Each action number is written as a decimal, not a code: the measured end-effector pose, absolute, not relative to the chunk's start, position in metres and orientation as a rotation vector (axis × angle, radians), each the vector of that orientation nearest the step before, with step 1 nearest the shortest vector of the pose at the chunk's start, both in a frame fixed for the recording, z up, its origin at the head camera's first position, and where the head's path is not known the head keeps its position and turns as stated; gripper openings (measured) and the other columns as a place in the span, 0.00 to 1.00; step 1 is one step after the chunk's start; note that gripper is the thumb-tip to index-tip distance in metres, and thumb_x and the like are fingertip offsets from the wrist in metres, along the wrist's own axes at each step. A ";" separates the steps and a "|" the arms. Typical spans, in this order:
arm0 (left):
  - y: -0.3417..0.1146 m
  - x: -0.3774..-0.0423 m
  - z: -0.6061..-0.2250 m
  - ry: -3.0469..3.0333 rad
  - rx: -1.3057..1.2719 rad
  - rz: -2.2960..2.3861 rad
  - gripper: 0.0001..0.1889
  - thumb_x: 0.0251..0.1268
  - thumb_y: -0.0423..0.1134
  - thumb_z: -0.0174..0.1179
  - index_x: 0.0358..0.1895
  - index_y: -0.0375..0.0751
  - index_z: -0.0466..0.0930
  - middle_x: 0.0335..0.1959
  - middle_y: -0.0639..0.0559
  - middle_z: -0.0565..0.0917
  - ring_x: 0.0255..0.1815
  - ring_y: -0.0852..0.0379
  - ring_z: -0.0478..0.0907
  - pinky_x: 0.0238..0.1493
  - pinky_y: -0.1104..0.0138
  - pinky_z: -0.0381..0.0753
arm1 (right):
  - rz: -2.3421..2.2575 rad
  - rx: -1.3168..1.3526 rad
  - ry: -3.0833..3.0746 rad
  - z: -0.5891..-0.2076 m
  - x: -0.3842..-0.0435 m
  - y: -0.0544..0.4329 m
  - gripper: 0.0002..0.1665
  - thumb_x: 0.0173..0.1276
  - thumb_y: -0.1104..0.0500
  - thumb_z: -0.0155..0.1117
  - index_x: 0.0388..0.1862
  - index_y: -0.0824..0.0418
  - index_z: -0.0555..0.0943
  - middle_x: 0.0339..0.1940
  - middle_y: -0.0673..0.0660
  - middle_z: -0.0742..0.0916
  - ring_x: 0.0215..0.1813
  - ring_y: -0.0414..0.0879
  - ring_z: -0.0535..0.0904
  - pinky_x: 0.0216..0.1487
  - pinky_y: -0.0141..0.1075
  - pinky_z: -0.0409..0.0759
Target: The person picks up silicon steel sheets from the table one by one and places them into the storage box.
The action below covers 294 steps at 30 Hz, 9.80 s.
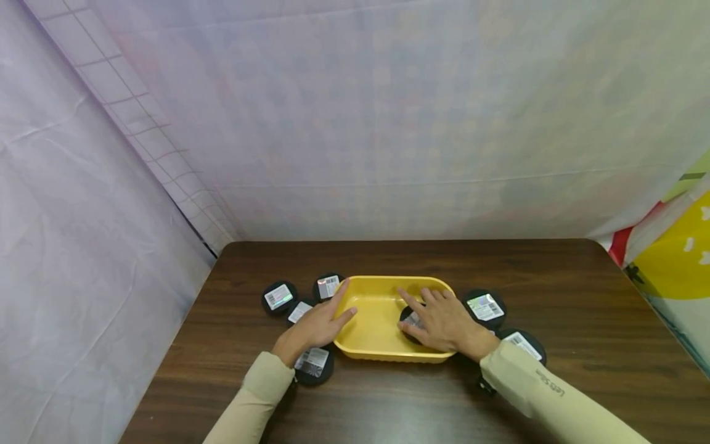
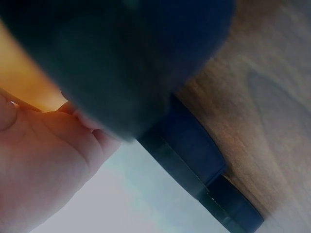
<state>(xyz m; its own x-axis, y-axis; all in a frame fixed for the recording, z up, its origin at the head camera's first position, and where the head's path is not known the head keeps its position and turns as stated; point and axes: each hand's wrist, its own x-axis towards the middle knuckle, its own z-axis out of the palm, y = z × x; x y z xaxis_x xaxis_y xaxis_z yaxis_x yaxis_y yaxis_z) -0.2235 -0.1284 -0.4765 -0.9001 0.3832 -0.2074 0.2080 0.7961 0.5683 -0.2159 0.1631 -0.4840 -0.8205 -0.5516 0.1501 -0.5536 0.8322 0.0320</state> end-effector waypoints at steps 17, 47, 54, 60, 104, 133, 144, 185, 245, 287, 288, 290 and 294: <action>-0.127 -0.223 -0.475 2.704 0.474 0.758 0.36 0.78 0.62 0.39 0.81 0.63 0.35 0.73 0.39 0.66 0.62 0.44 0.74 0.63 0.47 0.70 | 0.216 0.958 -2.833 -0.467 -0.214 0.171 0.36 0.75 0.39 0.54 0.75 0.54 0.68 0.49 0.60 0.80 0.53 0.57 0.76 0.58 0.56 0.71; -0.127 -0.223 -0.472 2.706 0.467 0.770 0.37 0.77 0.63 0.39 0.81 0.63 0.35 0.73 0.39 0.67 0.62 0.44 0.75 0.62 0.47 0.71 | 0.266 0.844 -2.760 -0.446 -0.209 0.219 0.43 0.72 0.38 0.58 0.78 0.57 0.60 0.70 0.72 0.70 0.68 0.68 0.68 0.64 0.64 0.65; -0.127 -0.221 -0.472 2.692 0.448 0.782 0.37 0.77 0.63 0.39 0.81 0.64 0.36 0.74 0.40 0.66 0.61 0.44 0.75 0.62 0.46 0.70 | 0.281 0.778 -2.845 -0.445 -0.204 0.234 0.44 0.73 0.38 0.55 0.80 0.55 0.57 0.73 0.71 0.67 0.71 0.67 0.64 0.65 0.65 0.62; -0.127 -0.222 -0.474 2.696 0.447 0.776 0.36 0.77 0.62 0.39 0.81 0.65 0.35 0.73 0.39 0.67 0.61 0.44 0.75 0.62 0.46 0.70 | 0.264 0.698 -2.903 -0.446 -0.201 0.247 0.46 0.73 0.35 0.54 0.81 0.54 0.54 0.74 0.71 0.65 0.70 0.69 0.65 0.64 0.67 0.63; -0.127 -0.221 -0.473 2.694 0.428 0.771 0.37 0.76 0.65 0.38 0.80 0.67 0.34 0.74 0.40 0.65 0.64 0.41 0.73 0.63 0.45 0.69 | 0.156 0.678 -2.927 -0.483 -0.164 0.269 0.56 0.60 0.21 0.56 0.77 0.55 0.64 0.67 0.68 0.74 0.62 0.67 0.72 0.58 0.63 0.66; -0.128 -0.222 -0.475 2.694 0.415 0.771 0.37 0.76 0.64 0.41 0.80 0.69 0.34 0.75 0.40 0.65 0.65 0.39 0.72 0.64 0.44 0.69 | -0.038 0.699 -2.853 -0.497 -0.165 0.256 0.57 0.54 0.17 0.55 0.73 0.52 0.71 0.54 0.67 0.78 0.54 0.61 0.75 0.42 0.52 0.68; -0.127 -0.222 -0.475 2.681 0.416 0.788 0.37 0.76 0.62 0.42 0.80 0.68 0.34 0.74 0.39 0.65 0.63 0.41 0.73 0.63 0.45 0.69 | -0.040 0.746 -2.826 -0.498 -0.163 0.257 0.49 0.56 0.24 0.62 0.68 0.53 0.76 0.47 0.66 0.79 0.48 0.61 0.77 0.44 0.54 0.72; -0.127 -0.223 -0.475 2.675 0.440 0.784 0.38 0.76 0.63 0.43 0.81 0.66 0.34 0.73 0.40 0.67 0.54 0.47 0.76 0.59 0.47 0.72 | -0.069 0.754 -2.858 -0.495 -0.166 0.259 0.47 0.58 0.27 0.63 0.69 0.54 0.75 0.41 0.64 0.77 0.35 0.54 0.75 0.38 0.49 0.73; -0.128 -0.224 -0.477 2.695 0.468 0.765 0.39 0.75 0.63 0.43 0.80 0.66 0.33 0.69 0.40 0.72 0.45 0.51 0.76 0.53 0.50 0.74 | 0.146 0.484 -2.898 -0.445 -0.193 0.281 0.47 0.69 0.30 0.55 0.79 0.50 0.60 0.35 0.63 0.71 0.24 0.48 0.63 0.26 0.39 0.64; -0.129 -0.223 -0.482 2.705 0.488 0.773 0.39 0.75 0.63 0.44 0.81 0.63 0.35 0.68 0.38 0.72 0.49 0.50 0.77 0.54 0.50 0.74 | 0.197 0.549 -2.850 -0.443 -0.194 0.262 0.45 0.69 0.32 0.56 0.79 0.51 0.61 0.38 0.63 0.73 0.25 0.45 0.61 0.28 0.37 0.62; -0.129 -0.223 -0.482 2.708 0.493 0.772 0.39 0.75 0.62 0.44 0.81 0.62 0.35 0.68 0.38 0.73 0.49 0.50 0.77 0.54 0.50 0.74 | 0.196 0.549 -2.847 -0.442 -0.194 0.262 0.45 0.69 0.32 0.56 0.79 0.51 0.61 0.38 0.62 0.73 0.25 0.45 0.62 0.28 0.37 0.62; -0.130 -0.223 -0.483 2.710 0.499 0.769 0.39 0.76 0.62 0.44 0.81 0.62 0.35 0.68 0.37 0.73 0.49 0.50 0.77 0.54 0.50 0.74 | 0.195 0.550 -2.846 -0.442 -0.194 0.261 0.45 0.69 0.32 0.56 0.79 0.51 0.61 0.38 0.62 0.73 0.25 0.45 0.62 0.28 0.37 0.62; -0.129 -0.222 -0.483 2.715 0.510 0.767 0.39 0.76 0.61 0.45 0.81 0.60 0.36 0.67 0.37 0.73 0.48 0.50 0.78 0.53 0.50 0.75 | 0.191 0.554 -2.848 -0.440 -0.194 0.258 0.45 0.69 0.32 0.57 0.78 0.51 0.62 0.39 0.62 0.73 0.26 0.46 0.63 0.28 0.38 0.64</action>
